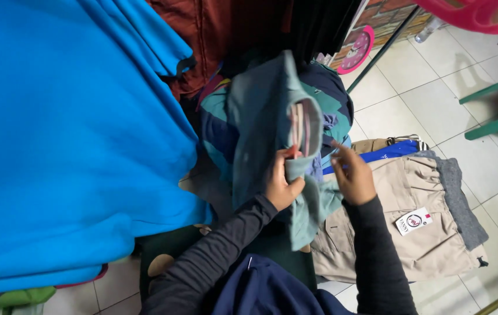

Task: The person hangs a blue shirt on a metal rack, then picks up a light green polo shirt from a pile on the floor. They place the polo shirt on a pink hanger, button the collar, smooth the fabric, and hang it on the rack.

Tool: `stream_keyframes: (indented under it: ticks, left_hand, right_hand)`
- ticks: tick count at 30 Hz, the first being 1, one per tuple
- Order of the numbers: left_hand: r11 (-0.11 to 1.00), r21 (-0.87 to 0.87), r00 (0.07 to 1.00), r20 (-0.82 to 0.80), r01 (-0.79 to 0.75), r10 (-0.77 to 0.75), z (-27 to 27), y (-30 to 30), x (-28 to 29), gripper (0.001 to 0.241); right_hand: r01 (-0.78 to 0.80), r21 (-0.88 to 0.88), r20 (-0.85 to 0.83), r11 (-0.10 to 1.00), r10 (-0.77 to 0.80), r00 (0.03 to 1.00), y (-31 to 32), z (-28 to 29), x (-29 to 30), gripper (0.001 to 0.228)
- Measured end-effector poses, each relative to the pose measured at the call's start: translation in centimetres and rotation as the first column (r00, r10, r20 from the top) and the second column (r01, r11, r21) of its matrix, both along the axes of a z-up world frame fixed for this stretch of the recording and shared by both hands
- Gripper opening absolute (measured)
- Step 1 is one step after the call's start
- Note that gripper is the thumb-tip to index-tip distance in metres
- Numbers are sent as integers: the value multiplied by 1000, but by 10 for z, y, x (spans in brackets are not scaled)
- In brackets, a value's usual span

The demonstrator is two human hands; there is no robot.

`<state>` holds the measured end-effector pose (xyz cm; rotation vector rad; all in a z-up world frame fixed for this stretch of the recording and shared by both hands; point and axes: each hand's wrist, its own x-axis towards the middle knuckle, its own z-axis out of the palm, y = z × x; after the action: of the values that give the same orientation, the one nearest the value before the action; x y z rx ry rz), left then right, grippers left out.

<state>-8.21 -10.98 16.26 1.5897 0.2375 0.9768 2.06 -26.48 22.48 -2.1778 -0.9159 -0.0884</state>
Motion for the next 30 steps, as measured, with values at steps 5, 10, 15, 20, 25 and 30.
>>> stream_keyframes:
  ticks: [5, 10, 15, 20, 25, 30]
  left_hand:
    - [895, 69, 896, 35, 440, -443, 21, 38, -19, 61]
    - [633, 58, 631, 40, 772, -774, 90, 63, -62, 57]
    - [409, 24, 408, 25, 912, -912, 127, 77, -76, 45]
    - [335, -71, 340, 74, 940, -938, 83, 120, -53, 48]
    - [430, -96, 431, -12, 898, -902, 3, 184, -18, 49]
    - [613, -111, 532, -391, 782, -751, -55, 205, -11, 56]
  right_hand:
    - [76, -12, 163, 997, -73, 984, -7, -69, 88, 57]
    - [71, -43, 361, 997, -51, 931, -37, -107, 85, 44]
    - [59, 304, 188, 951, -120, 975, -40, -109, 85, 30]
    - [107, 532, 37, 840, -150, 988, -48, -91, 121, 19]
    - [168, 724, -110, 669, -128, 986, -70, -78, 121, 9]
    - [435, 351, -270, 829, -356, 895, -85, -56, 95, 27]
